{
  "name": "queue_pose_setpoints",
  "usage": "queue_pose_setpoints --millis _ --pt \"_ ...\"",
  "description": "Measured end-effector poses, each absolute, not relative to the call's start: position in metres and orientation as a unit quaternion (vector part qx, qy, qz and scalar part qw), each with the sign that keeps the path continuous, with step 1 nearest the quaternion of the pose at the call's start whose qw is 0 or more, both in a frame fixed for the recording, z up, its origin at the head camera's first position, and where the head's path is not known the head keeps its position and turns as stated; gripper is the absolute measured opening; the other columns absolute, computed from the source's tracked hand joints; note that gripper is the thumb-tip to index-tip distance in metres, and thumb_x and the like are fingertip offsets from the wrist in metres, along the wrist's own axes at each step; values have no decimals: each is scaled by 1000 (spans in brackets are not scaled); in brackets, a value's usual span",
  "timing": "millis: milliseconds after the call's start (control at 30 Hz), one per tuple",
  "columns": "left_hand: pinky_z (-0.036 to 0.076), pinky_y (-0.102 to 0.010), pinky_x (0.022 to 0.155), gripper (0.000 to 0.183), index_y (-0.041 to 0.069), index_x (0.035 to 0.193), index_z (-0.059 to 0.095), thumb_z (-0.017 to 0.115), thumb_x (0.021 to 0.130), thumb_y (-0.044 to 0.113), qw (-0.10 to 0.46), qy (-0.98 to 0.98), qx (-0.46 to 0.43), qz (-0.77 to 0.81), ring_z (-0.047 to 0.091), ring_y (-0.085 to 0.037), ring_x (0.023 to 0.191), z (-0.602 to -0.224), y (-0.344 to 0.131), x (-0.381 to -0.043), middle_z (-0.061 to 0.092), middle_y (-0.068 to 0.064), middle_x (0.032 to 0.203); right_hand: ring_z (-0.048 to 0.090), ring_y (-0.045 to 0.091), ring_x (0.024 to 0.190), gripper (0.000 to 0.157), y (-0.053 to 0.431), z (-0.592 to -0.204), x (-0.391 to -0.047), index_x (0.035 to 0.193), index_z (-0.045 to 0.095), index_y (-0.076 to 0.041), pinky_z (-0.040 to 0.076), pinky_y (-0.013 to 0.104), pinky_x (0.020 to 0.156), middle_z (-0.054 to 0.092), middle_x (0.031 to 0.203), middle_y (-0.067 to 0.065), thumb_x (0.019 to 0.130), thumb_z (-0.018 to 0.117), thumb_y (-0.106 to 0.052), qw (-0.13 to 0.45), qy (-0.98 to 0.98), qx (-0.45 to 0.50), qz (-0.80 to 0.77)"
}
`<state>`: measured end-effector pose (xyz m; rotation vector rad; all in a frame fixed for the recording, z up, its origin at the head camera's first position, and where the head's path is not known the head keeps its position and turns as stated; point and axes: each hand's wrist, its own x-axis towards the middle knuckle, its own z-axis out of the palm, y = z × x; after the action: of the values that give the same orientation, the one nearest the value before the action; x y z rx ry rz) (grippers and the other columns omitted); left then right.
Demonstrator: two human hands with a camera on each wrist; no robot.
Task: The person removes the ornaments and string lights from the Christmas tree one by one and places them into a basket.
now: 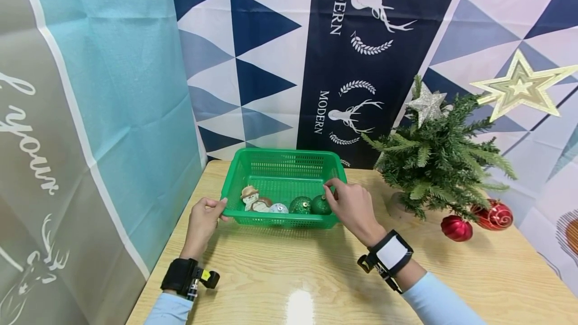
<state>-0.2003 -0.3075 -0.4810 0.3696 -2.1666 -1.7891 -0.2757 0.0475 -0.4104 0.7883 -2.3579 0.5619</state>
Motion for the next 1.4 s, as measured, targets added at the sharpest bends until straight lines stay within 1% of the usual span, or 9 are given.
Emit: queue_pose_setpoints --millis 267,433,500,700,867,1067,1167,1267,1400 --pt "31 -28 49 29 2 100 54 64 105 29 151 -758 122 -623 52 -38 55 -479 -307 -202 72 -14 74 43 3 44 8 49 -414 -275 99 75 -8 37 27 41 58 59 -7 98 72 -16 290 -887 293 208" --pt "31 -27 49 31 2 100 54 65 105 30 151 -760 123 -620 49 -29 50 -478 -306 -202 72 -15 73 42 3 44 8 51 -415 -275 99 75 -8 37 27 41 57 59 -8 98 72 -16 288 -889 290 207" --pt "32 -27 50 31 2 100 54 65 105 31 150 -762 126 -617 50 -28 51 -478 -306 -203 72 -13 72 43 3 44 8 51 -416 -275 99 75 -9 38 27 41 58 60 -8 99 72 -16 287 -890 289 206" --pt "34 -28 51 31 1 101 55 65 104 31 149 -764 134 -614 55 -30 55 -476 -305 -207 71 -8 70 44 3 44 8 53 -419 -275 98 75 -8 37 26 41 61 61 -6 98 72 -15 285 -891 290 203" --pt "33 -28 50 32 1 101 55 66 104 31 146 -762 134 -616 56 -32 56 -474 -304 -209 72 -10 71 42 3 44 7 55 -422 -275 98 76 -8 36 26 40 58 59 -7 98 72 -14 278 -894 287 201" --pt "36 -28 53 34 1 101 55 66 104 33 150 -767 130 -611 60 -40 64 -475 -304 -207 72 -13 74 41 4 44 5 57 -428 -275 95 76 -9 35 27 39 58 58 -6 96 74 -12 273 -900 281 193" --pt "37 -28 54 32 1 100 55 66 104 32 150 -762 145 -613 59 -38 64 -478 -306 -202 72 -14 74 42 5 44 4 55 -432 -275 95 76 -9 36 28 40 63 61 -3 96 74 -12 266 -901 286 187" --pt "37 -29 53 31 2 100 55 66 104 31 148 -758 158 -615 55 -31 60 -480 -307 -198 71 -12 72 45 6 45 5 54 -436 -274 95 76 -10 39 30 40 67 65 0 96 74 -14 255 -905 287 185" --pt "37 -29 54 34 2 100 55 67 103 34 148 -761 146 -614 52 -25 57 -479 -307 -199 72 -12 72 47 7 45 5 57 -438 -273 95 76 -10 40 31 41 68 67 1 97 74 -15 250 -911 272 183"
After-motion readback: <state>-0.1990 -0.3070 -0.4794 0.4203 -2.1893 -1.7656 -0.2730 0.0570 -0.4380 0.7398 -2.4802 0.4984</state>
